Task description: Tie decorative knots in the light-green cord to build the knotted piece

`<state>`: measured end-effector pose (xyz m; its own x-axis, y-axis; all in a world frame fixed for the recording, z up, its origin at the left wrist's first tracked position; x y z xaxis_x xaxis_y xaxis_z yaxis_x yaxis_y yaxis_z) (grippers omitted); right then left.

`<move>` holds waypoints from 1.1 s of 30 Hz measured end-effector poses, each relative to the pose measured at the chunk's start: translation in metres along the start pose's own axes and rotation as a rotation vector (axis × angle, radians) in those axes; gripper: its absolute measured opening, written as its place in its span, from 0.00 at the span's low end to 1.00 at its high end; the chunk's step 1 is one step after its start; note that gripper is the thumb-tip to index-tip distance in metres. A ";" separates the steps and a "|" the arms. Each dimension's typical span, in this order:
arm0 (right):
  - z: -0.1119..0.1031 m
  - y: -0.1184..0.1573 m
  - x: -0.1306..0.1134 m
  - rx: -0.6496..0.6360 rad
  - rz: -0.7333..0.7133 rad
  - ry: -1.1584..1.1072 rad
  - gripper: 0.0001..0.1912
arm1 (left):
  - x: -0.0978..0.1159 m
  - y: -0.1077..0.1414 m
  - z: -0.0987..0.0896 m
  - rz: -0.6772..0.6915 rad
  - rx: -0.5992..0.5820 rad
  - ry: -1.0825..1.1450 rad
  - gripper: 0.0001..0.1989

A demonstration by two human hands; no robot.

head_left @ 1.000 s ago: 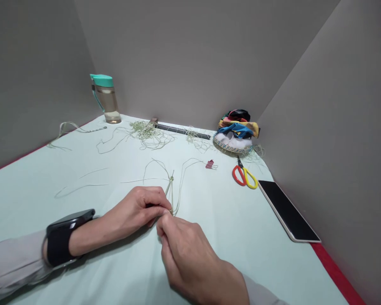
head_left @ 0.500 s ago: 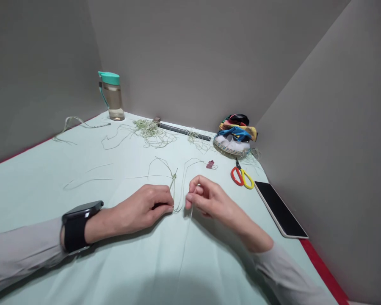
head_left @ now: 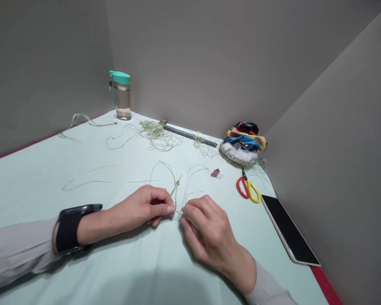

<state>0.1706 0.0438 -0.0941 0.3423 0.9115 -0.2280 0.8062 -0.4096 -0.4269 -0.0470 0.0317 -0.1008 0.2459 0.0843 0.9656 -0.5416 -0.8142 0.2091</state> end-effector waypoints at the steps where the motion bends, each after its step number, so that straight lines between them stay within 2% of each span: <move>1: 0.004 0.001 -0.002 -0.023 -0.011 0.018 0.05 | 0.000 -0.001 -0.001 -0.004 -0.004 0.018 0.16; 5: 0.014 -0.006 0.001 -0.022 -0.009 0.078 0.04 | 0.001 -0.002 -0.002 -0.014 -0.006 0.061 0.15; 9: 0.019 -0.011 0.007 0.014 -0.018 0.078 0.08 | 0.003 -0.001 -0.001 -0.015 -0.009 0.084 0.14; 15: 0.018 -0.009 0.007 0.059 -0.038 0.044 0.09 | 0.002 -0.002 0.000 -0.012 -0.007 0.107 0.14; 23: 0.017 -0.008 0.009 0.020 -0.082 0.064 0.08 | 0.007 -0.002 0.000 -0.032 0.001 0.101 0.14; 29: 0.016 -0.009 0.011 -0.016 -0.058 0.059 0.07 | 0.009 -0.001 0.003 -0.039 0.009 0.090 0.13; 33: 0.016 -0.008 0.012 0.014 -0.039 0.064 0.07 | 0.009 -0.003 0.003 -0.040 0.015 0.084 0.14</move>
<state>0.1606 0.0570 -0.1078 0.3415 0.9271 -0.1543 0.8128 -0.3737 -0.4470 -0.0411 0.0327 -0.0936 0.1987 0.1646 0.9662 -0.5203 -0.8177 0.2463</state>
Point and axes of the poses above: each hand's wrist, its own y-axis away from the middle knuckle, its own z-axis out of the palm, x = y × z, the point moved 1 cm from there along -y, towards the middle knuckle, and after that the axes turned 13 degrees about -x, right-handed, at the moved point
